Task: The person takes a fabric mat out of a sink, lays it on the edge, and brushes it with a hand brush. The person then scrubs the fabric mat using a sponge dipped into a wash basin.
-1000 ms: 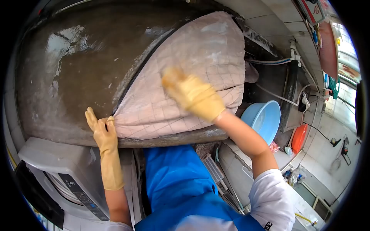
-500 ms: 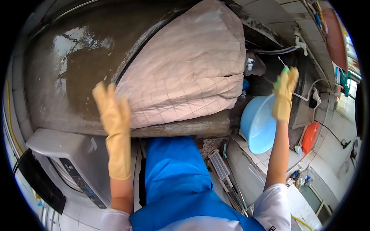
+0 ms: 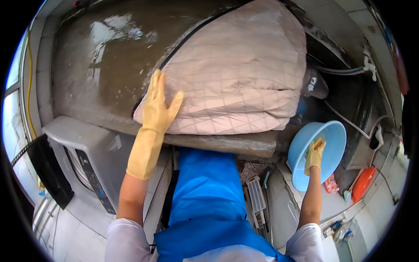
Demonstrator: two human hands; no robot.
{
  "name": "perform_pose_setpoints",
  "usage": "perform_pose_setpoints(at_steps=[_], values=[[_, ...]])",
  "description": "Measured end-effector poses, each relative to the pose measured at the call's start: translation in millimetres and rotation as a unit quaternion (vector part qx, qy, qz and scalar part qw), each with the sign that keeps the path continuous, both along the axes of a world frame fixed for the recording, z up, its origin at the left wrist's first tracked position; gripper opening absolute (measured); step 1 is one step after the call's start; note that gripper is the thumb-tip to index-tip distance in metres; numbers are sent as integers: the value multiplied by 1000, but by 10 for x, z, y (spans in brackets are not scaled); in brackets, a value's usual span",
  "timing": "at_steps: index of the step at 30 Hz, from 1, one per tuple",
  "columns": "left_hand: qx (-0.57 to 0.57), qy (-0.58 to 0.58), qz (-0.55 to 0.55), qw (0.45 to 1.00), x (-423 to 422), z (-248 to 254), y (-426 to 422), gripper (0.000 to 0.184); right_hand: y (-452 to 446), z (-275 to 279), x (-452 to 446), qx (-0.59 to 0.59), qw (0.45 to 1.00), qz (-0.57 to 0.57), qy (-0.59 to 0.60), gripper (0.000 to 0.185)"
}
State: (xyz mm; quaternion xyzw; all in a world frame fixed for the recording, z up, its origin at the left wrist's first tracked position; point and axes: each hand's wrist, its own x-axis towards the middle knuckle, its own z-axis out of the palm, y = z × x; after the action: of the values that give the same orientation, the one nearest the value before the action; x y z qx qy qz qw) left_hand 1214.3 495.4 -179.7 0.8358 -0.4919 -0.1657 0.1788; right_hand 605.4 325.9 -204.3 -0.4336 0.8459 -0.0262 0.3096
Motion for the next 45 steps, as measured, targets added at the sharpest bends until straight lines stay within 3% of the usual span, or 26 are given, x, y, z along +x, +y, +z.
perform_pose_setpoints(at_steps=[2, 5, 6, 7, 8, 9, 10, 11, 12, 13, 14, 15, 16, 20, 22, 26, 28, 32, 33, 35, 36, 38, 39, 41, 43, 45], values=[[-78, -57, 33, 995, -36, 259, 292, 55, -12, -52, -121, 27, 999, 12, -18, 86], [-53, -175, 7, 983, -103, 83, 918, 49, -90, -156, -338, 23, 996, 33, -84, 84], [-32, -175, -17, 984, -147, -24, 1037, 47, -172, -332, -707, 26, 989, 2, -145, 82], [0, -175, -29, 984, -184, -125, 1138, 46, -238, -631, -1152, 14, 985, 44, -163, 77], [-85, -226, -33, 970, -174, -300, 1145, 45, -400, -604, -1010, 27, 982, -3, -188, 76], [-61, -225, 65, 970, -182, -218, 1613, 43, -767, -894, -331, 72, 960, 102, -252, 72], [-131, -177, 54, 974, -126, -326, 1373, 43, -814, -854, -540, 103, 895, 96, -424, 64], [-200, -165, 45, 965, -176, -524, 1079, 45, -906, -774, -327, 119, 920, 108, -357, 64], [-160, -154, 96, 970, -165, -471, 1511, 46, -1133, -936, 401, 159, 933, 172, -275, 64], [-166, -171, 61, 969, -78, -620, 1271, 47, -1023, -864, 684, 165, 940, 179, -240, 64], [-155, -148, 67, 974, -107, -764, 969, 49, -1033, -910, 895, 182, 940, 188, -217, 64], [-186, -222, 117, 950, -81, -846, 1101, 51, -1109, -1037, 1398, 209, 927, 233, -208, 64], [-166, -279, 77, 943, -117, -867, 1169, 53, -997, -990, 1578, 214, 924, 243, -204, 64], [-179, -270, 87, 942, 1, -730, 687, 55, -1228, -1192, 2121, 230, 914, 280, -180, 64], [-29, -164, 26, 986, -14, -416, 825, 51, -1136, -1143, 2199, 229, 914, 288, -169, 64], [-83, -193, 46, 977, -51, -547, 955, 49, -1025, -1074, 2194, 215, 922, 283, -152, 64], [-260, -288, 83, 918, -93, -648, 997, 42, -991, -1006, 2104, 205, 930, 268, -148, 64], [-237, -231, 86, 940, -15, -685, 966, 44, -1089, -780, 1627, 159, 956, 194, -152, 64], [-305, -187, 40, 933, 13, -816, 462, 44, -980, -500, 1156, 94, 978, 116, -143, 64], [-231, -102, 68, 965, -28, -745, 1009, 45, -788, -209, 797, 56, 987, 49, -146, 64], [-265, -152, 19, 952, -100, -827, 494, 45, -480, 102, 278, -25, 990, -50, -128, 64], [-231, -191, 33, 953, -163, -599, 726, 51, -322, 307, 91, -57, 985, -114, -118, 64], [-230, -170, 29, 958, -141, -520, 623, 53, -238, 426, -56, -54, 988, -85, -113, 78], [-237, -121, 51, 963, -105, -322, 783, 56, -226, 438, -219, -25, 987, -73, -139, 73], [-227, -89, 85, 966, -187, -68, 873, 62, -30, 645, 34, -150, 984, 20, -98, 75], [-211, -28, 175, 961, -257, 63, 930, 67, -136, 829, -52, 5, 998, 5, -70, 79]])
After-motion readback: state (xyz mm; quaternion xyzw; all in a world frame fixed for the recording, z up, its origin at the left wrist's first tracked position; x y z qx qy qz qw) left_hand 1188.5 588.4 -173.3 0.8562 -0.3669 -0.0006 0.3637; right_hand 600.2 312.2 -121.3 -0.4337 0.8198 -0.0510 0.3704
